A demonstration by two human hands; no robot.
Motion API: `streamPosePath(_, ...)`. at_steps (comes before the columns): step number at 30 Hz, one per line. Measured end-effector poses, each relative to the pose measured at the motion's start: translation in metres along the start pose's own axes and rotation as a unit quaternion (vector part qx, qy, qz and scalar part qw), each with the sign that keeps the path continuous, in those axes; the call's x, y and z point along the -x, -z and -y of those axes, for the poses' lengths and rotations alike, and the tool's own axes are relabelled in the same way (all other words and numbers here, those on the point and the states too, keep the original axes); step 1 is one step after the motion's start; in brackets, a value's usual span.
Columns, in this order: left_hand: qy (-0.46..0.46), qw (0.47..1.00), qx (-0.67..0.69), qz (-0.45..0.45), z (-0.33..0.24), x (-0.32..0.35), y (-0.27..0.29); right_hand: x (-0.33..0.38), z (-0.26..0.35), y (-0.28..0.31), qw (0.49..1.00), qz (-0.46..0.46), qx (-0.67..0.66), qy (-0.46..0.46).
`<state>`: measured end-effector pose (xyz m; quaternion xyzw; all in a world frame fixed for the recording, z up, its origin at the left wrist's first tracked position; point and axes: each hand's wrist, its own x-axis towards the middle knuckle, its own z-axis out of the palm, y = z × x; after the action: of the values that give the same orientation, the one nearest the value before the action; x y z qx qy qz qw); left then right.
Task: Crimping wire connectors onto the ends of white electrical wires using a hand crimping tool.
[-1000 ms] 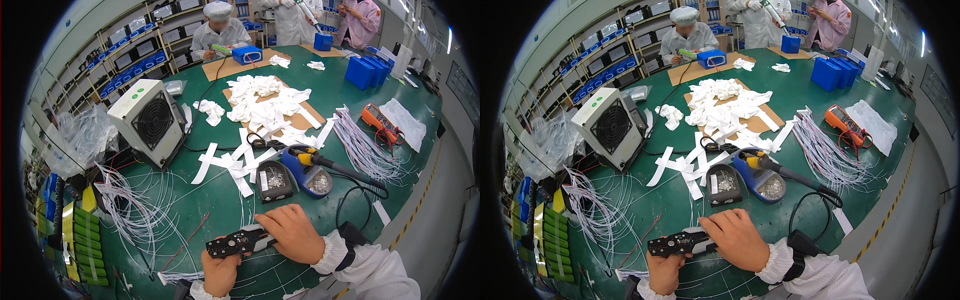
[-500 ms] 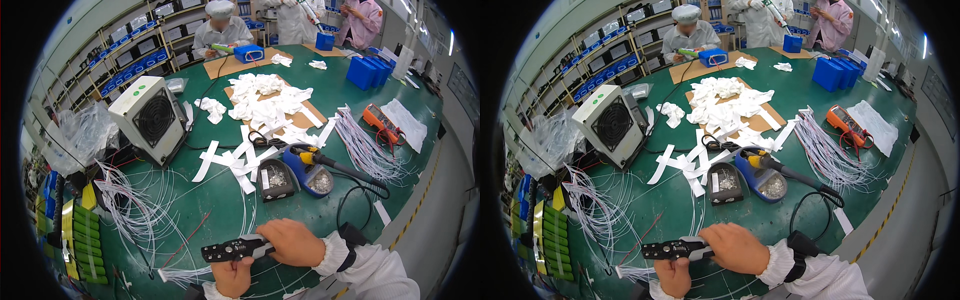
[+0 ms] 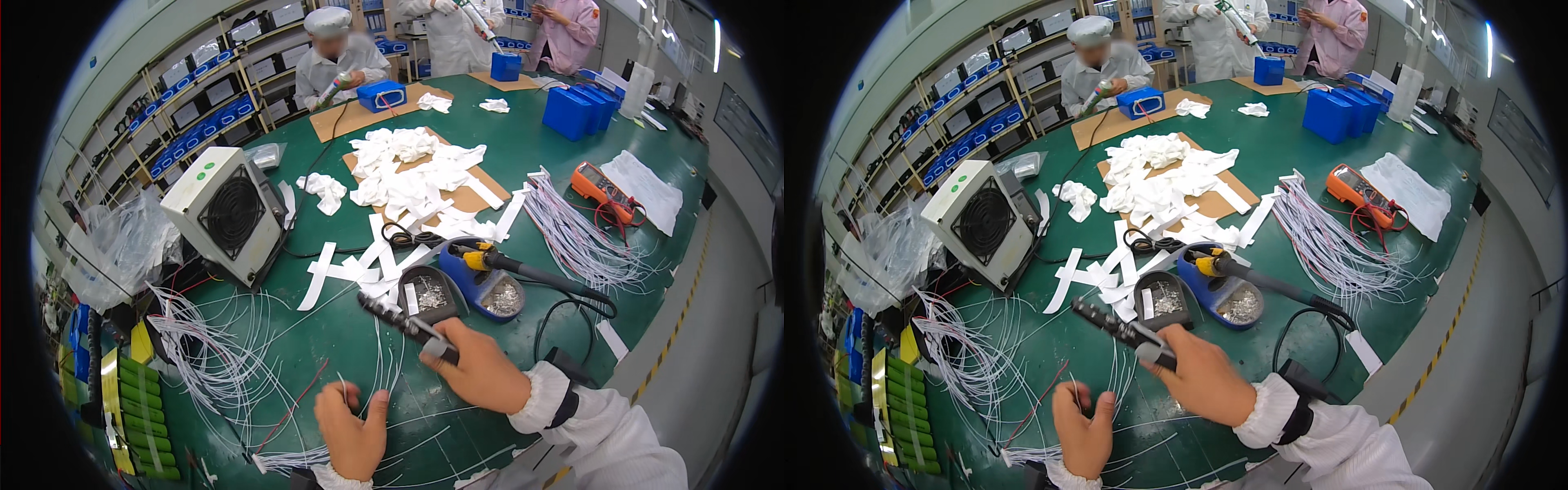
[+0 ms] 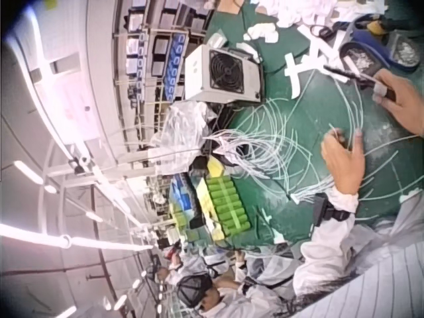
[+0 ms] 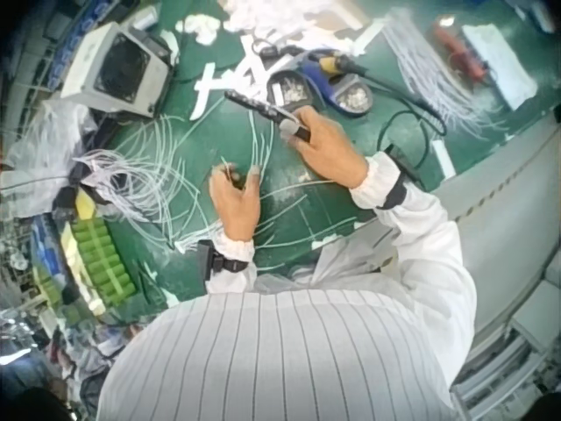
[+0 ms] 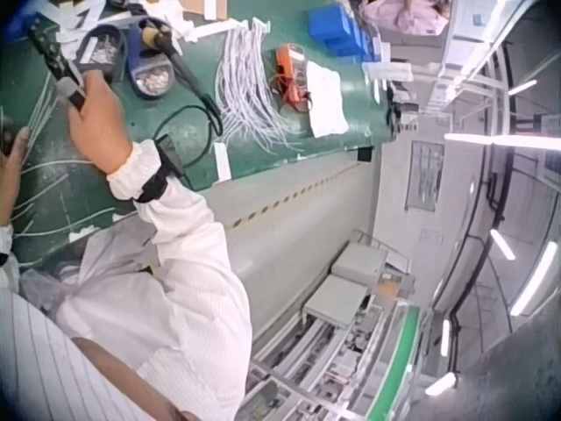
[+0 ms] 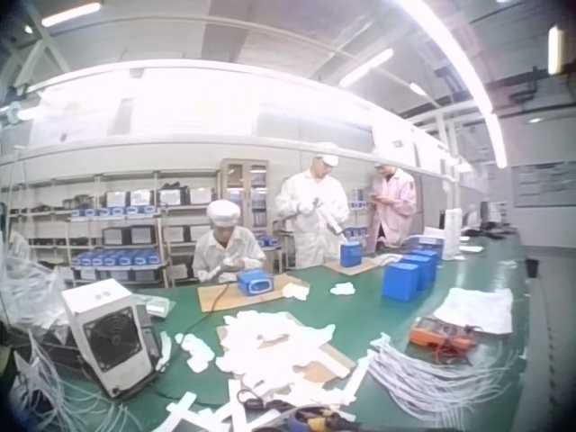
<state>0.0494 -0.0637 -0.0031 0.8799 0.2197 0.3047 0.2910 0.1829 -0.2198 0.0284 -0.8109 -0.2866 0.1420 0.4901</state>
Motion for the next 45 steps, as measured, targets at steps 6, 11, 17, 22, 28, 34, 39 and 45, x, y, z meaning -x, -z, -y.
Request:
streamPosePath(6,-0.157,0.987,0.017,-0.022,-0.028,0.012,0.013,-0.006,-0.003,0.005,0.999,-0.04,-0.003,0.015)
streamPosePath(11,-0.218,0.948,0.007,0.233,-0.036,0.018,0.017,-0.007,-0.004,0.002,0.999,-0.027,0.012,0.033)
streamPosePath(17,0.054,0.934,0.314,0.164,-0.023,0.011,0.015,-0.003,-0.009,-0.001,0.992,-0.008,0.063,0.107)
streamPosePath(22,0.233,0.856,0.435,0.155,-0.006,0.002,0.019,0.002,-0.004,-0.002,0.944,-0.02,0.208,0.255)
streamPosePath(28,0.217,0.853,0.462,0.107,-0.015,0.006,0.021,0.009,-0.004,-0.01,0.934,0.031,0.248,0.257)
streamPosePath(34,0.231,0.85,0.461,0.106,-0.009,0.007,0.021,0.009,-0.005,-0.013,0.93,0.006,0.24,0.277)
streamPosePath(39,0.233,0.85,0.461,0.104,-0.009,0.008,0.02,0.009,-0.005,-0.013,0.925,-0.003,0.25,0.287)
streamPosePath(45,0.243,0.844,0.467,0.097,-0.008,0.01,0.02,0.011,-0.006,-0.015,0.94,0.017,0.216,0.262)
